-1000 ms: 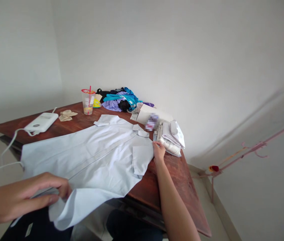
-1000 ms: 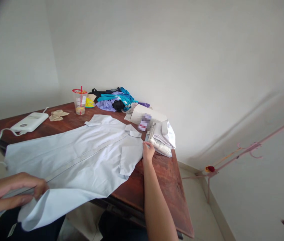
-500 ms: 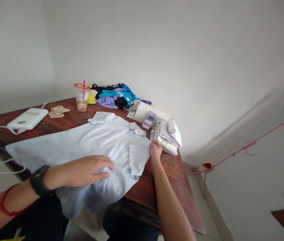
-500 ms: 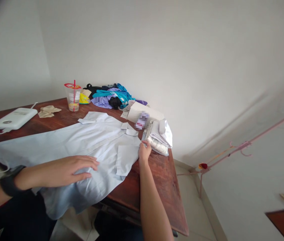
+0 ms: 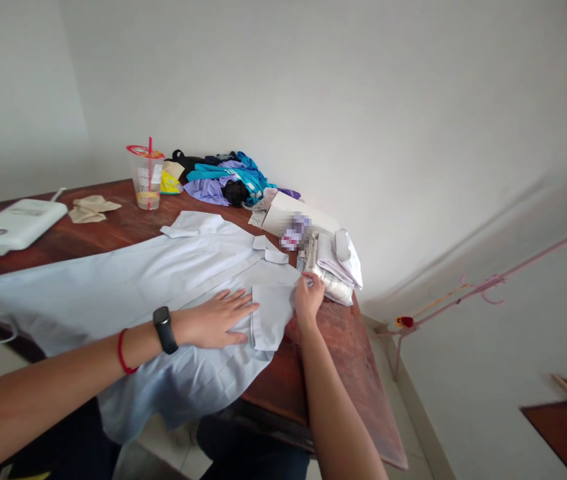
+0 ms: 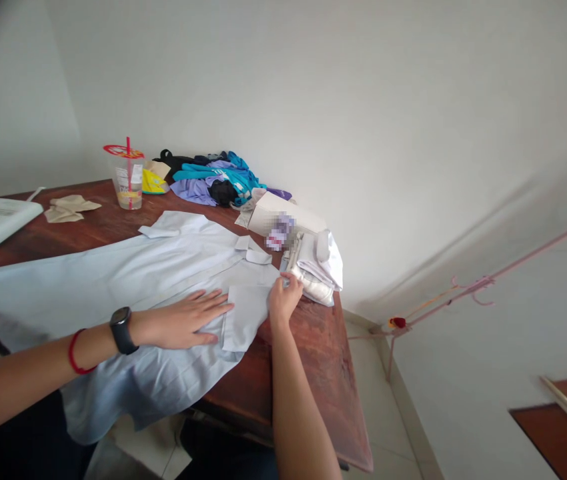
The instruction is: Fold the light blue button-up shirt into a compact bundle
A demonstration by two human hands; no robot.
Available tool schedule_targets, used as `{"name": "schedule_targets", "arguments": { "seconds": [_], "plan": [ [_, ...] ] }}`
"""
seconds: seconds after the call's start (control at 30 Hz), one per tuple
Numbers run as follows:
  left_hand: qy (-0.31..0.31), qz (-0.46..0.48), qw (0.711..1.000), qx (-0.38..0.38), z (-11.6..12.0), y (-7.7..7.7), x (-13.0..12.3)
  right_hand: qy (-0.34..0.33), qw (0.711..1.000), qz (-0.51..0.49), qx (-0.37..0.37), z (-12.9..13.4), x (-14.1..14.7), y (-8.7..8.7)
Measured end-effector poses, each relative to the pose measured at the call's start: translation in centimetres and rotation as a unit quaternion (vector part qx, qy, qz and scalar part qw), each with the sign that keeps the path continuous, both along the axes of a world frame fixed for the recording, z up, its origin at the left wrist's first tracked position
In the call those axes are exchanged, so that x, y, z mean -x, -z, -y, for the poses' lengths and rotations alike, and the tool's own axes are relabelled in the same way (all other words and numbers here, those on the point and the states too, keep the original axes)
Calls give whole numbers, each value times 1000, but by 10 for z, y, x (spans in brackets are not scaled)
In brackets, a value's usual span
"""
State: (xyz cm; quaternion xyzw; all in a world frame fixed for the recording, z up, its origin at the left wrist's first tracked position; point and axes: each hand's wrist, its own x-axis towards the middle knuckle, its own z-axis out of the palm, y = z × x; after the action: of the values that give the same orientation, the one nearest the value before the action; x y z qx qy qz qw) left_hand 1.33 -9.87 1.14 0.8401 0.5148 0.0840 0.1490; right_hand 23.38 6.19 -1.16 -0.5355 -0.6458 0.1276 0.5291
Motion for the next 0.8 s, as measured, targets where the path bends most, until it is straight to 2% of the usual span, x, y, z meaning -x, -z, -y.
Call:
{"name": "schedule_targets", "arguments": {
  "seconds": [0.1, 0.27, 0.4, 0.47, 0.57, 0.67, 0.8],
  "plan": [
    [-19, 8, 999, -47, 4, 6, -5, 17, 998, 11, -61, 12, 6, -14],
    [-28, 15, 996, -88, 7, 11, -8, -116, 985, 73, -107, 22, 15, -22],
    [-14, 21, 995, -93, 8, 12, -8, -137, 978, 93, -128, 26, 18, -24],
    [6, 32, 994, -101, 8, 12, -8, -163, 980, 59, -101, 28, 19, -25],
    [53, 49, 990, -122, 10, 11, -9, -236, 971, 28, -23, 29, 21, -23],
    [93, 59, 986, -127, 12, 6, -11, -285, 957, 51, 31, 29, 24, -20],
    [121, 82, 981, -128, 15, -1, -12, -306, 946, 80, 72, 30, 25, -19]
  ]
}}
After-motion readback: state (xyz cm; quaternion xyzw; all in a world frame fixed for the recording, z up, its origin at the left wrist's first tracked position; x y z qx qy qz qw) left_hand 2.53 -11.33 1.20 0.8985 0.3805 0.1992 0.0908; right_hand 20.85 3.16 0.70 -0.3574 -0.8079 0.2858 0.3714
